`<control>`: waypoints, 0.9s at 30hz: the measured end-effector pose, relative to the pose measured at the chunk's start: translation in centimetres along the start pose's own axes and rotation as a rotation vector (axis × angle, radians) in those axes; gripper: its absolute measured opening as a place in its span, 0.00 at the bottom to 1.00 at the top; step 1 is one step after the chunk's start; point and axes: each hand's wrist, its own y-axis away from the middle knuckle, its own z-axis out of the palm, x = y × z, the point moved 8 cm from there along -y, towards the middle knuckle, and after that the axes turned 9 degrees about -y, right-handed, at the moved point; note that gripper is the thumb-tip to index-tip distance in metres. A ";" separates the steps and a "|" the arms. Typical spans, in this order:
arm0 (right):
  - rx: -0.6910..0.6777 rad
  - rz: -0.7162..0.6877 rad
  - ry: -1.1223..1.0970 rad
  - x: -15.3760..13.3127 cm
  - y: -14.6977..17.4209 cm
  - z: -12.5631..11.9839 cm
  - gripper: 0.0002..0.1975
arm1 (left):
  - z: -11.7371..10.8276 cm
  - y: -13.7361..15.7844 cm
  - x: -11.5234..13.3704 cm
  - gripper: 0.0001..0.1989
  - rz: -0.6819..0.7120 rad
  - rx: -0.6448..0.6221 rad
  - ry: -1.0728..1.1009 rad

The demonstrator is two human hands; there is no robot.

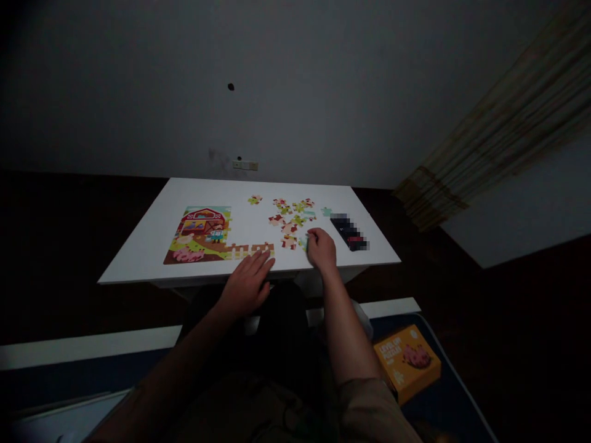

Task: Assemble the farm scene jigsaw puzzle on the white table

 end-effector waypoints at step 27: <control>-0.215 -0.158 0.156 -1.6 0.1 1.3 0.17 | 2.6 -0.4 1.2 0.30 -0.075 0.035 -0.195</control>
